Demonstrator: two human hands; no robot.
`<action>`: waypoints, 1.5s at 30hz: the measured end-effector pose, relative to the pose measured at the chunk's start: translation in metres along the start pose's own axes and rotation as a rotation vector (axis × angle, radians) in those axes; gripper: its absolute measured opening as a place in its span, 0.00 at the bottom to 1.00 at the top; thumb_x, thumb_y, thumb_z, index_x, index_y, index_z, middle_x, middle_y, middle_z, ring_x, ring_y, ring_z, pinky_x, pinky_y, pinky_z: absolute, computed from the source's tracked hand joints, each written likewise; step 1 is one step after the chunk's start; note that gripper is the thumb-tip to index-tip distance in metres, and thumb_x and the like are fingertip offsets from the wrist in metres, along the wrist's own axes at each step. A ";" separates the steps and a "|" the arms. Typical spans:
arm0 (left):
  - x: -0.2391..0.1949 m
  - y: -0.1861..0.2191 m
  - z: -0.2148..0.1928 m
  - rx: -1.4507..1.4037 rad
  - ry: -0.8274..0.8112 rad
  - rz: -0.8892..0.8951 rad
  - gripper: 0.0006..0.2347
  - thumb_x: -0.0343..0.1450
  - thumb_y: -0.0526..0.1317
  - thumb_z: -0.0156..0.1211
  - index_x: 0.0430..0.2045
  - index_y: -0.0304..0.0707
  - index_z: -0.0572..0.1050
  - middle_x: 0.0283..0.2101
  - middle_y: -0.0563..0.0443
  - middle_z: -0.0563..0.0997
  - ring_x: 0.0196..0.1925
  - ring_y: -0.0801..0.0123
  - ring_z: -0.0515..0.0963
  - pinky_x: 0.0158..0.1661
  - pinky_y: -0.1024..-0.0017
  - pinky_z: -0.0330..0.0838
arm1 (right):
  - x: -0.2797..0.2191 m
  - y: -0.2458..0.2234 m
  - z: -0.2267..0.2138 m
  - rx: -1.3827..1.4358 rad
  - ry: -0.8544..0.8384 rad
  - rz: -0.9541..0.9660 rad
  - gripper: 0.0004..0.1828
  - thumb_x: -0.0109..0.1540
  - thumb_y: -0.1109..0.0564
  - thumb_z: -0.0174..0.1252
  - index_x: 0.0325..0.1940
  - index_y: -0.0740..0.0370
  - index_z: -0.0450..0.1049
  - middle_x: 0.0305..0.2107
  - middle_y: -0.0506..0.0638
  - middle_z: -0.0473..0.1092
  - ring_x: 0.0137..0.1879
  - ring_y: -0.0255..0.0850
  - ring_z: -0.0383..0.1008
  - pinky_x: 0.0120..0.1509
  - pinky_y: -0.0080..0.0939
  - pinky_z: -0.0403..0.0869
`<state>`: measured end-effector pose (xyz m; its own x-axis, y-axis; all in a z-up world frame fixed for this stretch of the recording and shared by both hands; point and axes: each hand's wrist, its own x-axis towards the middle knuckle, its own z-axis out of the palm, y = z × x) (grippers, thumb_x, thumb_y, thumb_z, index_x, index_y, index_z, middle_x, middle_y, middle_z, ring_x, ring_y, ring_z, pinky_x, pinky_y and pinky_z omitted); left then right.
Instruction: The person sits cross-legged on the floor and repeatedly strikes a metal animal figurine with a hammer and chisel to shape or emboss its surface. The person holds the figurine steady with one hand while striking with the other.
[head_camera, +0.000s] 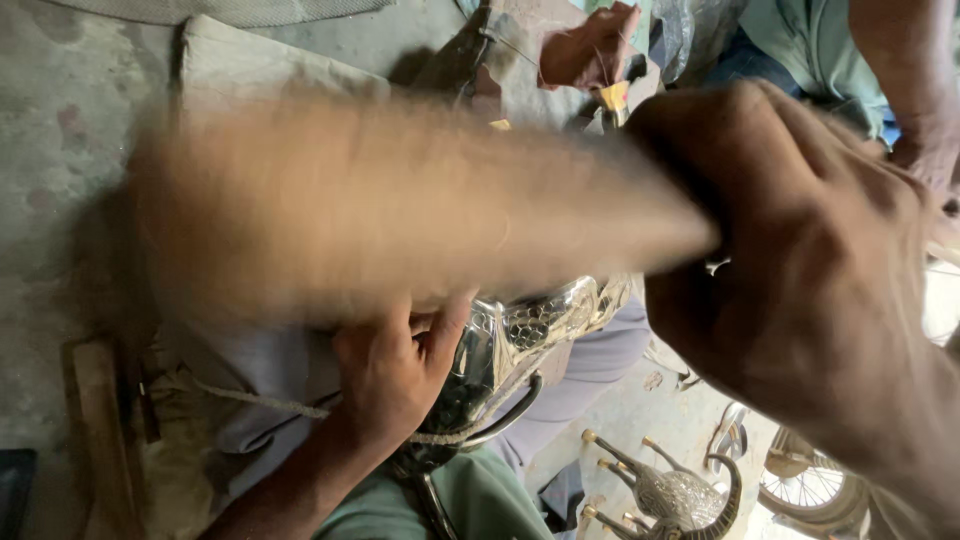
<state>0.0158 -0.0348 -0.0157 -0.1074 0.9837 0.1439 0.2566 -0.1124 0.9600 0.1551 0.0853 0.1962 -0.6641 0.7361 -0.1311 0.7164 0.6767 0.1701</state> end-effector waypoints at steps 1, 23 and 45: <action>0.002 0.001 -0.001 -0.062 -0.045 -0.091 0.10 0.75 0.40 0.67 0.33 0.34 0.71 0.30 0.51 0.81 0.28 0.72 0.84 0.26 0.76 0.76 | 0.002 0.001 0.000 -0.099 -0.065 0.010 0.09 0.63 0.66 0.60 0.47 0.60 0.78 0.32 0.55 0.76 0.32 0.44 0.75 0.39 0.47 0.76; 0.095 0.013 0.004 -0.069 -0.875 0.141 0.12 0.72 0.39 0.63 0.42 0.31 0.69 0.24 0.43 0.83 0.22 0.66 0.84 0.14 0.73 0.73 | -0.152 0.018 0.099 0.177 -0.207 0.759 0.20 0.60 0.63 0.57 0.57 0.59 0.75 0.40 0.53 0.77 0.36 0.45 0.78 0.38 0.44 0.75; 0.099 0.015 0.008 0.097 -1.078 -0.013 0.09 0.76 0.35 0.54 0.48 0.33 0.68 0.27 0.42 0.81 0.21 0.62 0.85 0.12 0.73 0.70 | -0.164 0.020 0.137 0.877 0.045 0.946 0.24 0.56 0.69 0.59 0.57 0.67 0.67 0.38 0.56 0.73 0.39 0.40 0.76 0.37 0.38 0.78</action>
<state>0.0166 0.0625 0.0112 0.7784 0.5955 -0.1987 0.3413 -0.1358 0.9301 0.3076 -0.0190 0.0876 0.1814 0.9437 -0.2767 0.7985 -0.3056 -0.5186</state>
